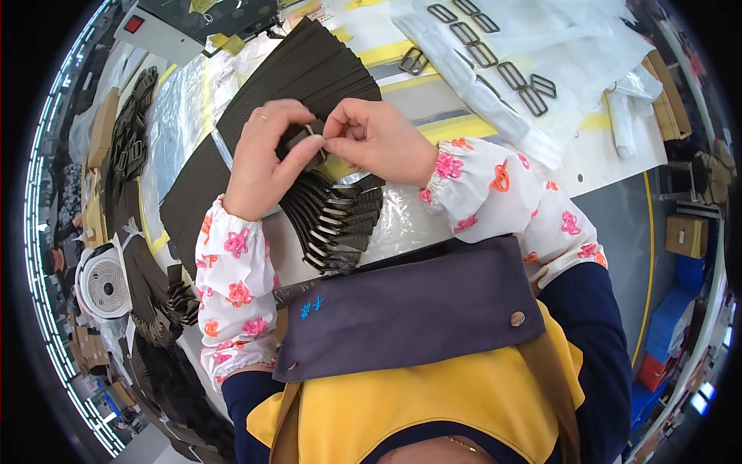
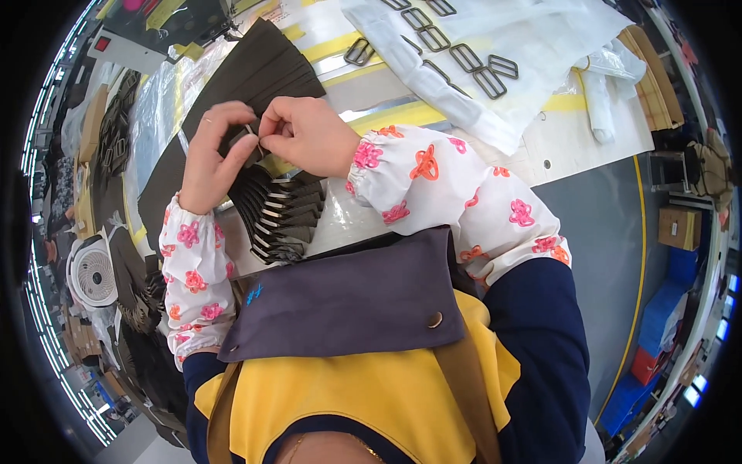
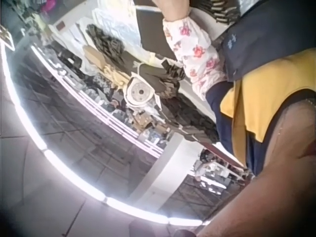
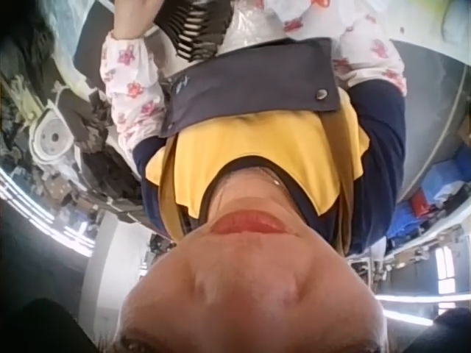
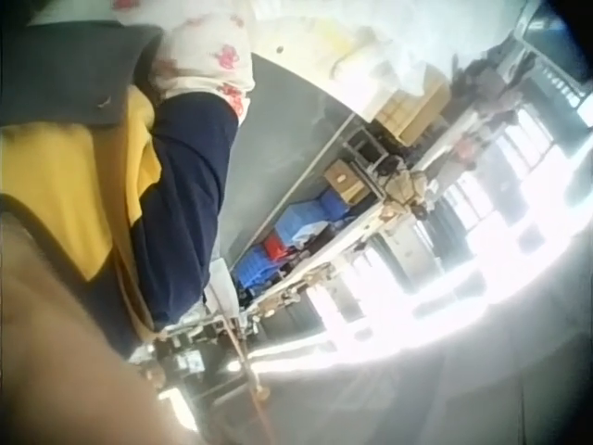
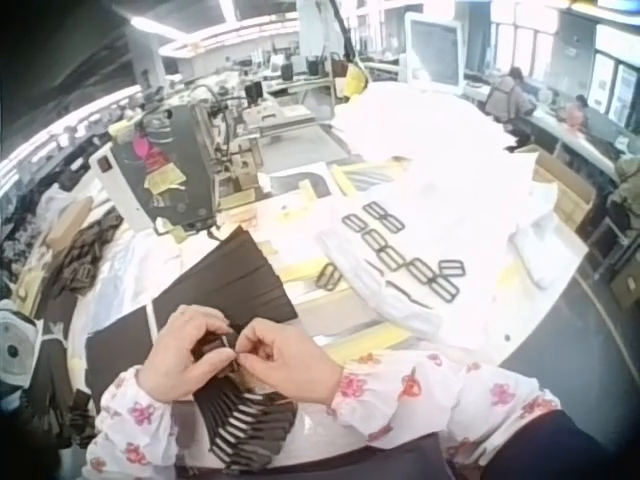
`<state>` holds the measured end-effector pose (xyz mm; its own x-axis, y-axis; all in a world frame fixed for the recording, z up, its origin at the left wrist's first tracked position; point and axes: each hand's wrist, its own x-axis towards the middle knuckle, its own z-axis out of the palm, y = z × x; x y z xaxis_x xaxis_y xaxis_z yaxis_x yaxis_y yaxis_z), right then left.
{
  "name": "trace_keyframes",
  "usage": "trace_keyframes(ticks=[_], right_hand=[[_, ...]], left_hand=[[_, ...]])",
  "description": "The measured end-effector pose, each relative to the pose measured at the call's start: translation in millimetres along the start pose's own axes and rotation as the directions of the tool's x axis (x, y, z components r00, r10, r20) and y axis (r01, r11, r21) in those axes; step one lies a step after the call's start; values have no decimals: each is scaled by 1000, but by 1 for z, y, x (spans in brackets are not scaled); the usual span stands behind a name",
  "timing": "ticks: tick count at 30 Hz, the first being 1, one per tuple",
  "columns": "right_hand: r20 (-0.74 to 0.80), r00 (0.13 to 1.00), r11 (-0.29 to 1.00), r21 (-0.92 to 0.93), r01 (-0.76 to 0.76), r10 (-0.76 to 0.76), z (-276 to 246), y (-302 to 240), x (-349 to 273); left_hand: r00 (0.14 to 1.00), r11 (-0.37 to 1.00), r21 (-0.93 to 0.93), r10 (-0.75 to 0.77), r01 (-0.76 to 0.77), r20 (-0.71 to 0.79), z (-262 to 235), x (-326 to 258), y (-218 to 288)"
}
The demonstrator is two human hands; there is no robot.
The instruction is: Manual attachment of metal buckles to pre-cut fabric straps at an assembly workbench.
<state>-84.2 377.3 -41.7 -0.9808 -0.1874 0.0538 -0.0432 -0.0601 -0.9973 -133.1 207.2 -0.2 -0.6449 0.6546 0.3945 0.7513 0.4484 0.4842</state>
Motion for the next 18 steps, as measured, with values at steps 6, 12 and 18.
trace_keyframes(ticks=[6, 12, 18], right_hand=[[208, 974, 933, -326, 154, -88, -35, -23, -25], [189, 887, 129, -956, 264, -421, -108, -20, 28], [242, 969, -64, -969, 239, -40, -128, -19, 53]], left_hand=[[973, 988, 74, 116, -133, 200, 18, -1, 10], [849, 994, -65, 108, -87, 517, 21, 0, 25], [864, 980, -180, 17, 85, 503, 11, -1, 29]])
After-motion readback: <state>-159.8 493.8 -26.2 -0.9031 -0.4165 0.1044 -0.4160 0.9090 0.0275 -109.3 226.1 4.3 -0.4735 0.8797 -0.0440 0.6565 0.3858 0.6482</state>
